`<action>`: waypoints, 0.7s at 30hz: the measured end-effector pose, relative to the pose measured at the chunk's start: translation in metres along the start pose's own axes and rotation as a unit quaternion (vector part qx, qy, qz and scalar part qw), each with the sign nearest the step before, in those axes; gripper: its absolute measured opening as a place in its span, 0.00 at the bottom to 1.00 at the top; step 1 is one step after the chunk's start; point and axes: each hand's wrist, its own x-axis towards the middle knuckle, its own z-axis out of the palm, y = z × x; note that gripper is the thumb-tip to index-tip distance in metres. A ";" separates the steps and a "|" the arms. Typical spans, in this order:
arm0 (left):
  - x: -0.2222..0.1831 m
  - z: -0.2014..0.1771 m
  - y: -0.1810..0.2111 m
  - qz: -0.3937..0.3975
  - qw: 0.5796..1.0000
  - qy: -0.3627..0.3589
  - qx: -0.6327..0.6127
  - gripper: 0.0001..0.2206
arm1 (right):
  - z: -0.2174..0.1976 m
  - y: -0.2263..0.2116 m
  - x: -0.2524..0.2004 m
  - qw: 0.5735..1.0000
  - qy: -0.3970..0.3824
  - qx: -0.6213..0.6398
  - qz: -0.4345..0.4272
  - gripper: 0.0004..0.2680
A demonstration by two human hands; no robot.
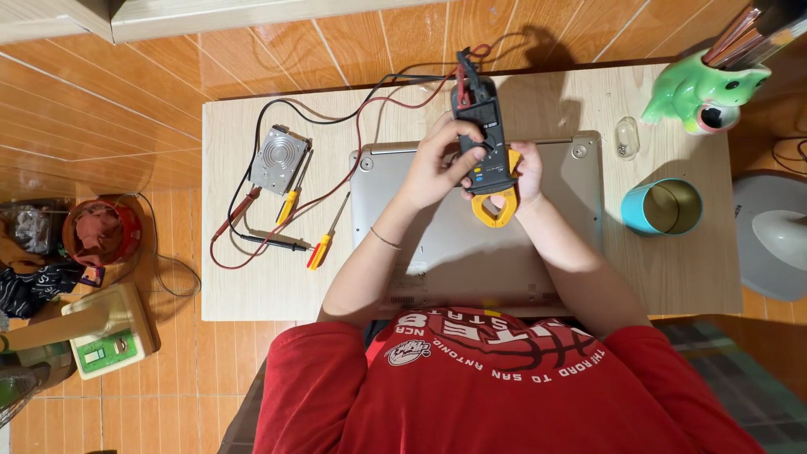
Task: Replacing the back cover of a laptop and securing it by tightening small screws with a screwdriver.
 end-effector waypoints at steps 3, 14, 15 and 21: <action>-0.004 -0.010 -0.024 0.014 0.998 -0.021 -0.066 0.04 | 0.010 -0.008 0.000 0.999 -0.027 0.012 0.033 0.27; 0.001 0.020 -0.046 -0.021 0.904 0.187 -0.384 0.17 | 0.005 -0.021 -0.007 0.982 -0.173 0.028 -0.066 0.49; 0.001 0.020 -0.048 -0.020 0.904 0.186 -0.383 0.17 | 0.006 -0.022 -0.006 0.982 -0.174 0.028 -0.067 0.49; -0.003 0.021 -0.039 -0.026 0.859 0.217 -0.463 0.19 | 0.016 -0.026 -0.005 0.996 -0.076 0.010 -0.055 0.41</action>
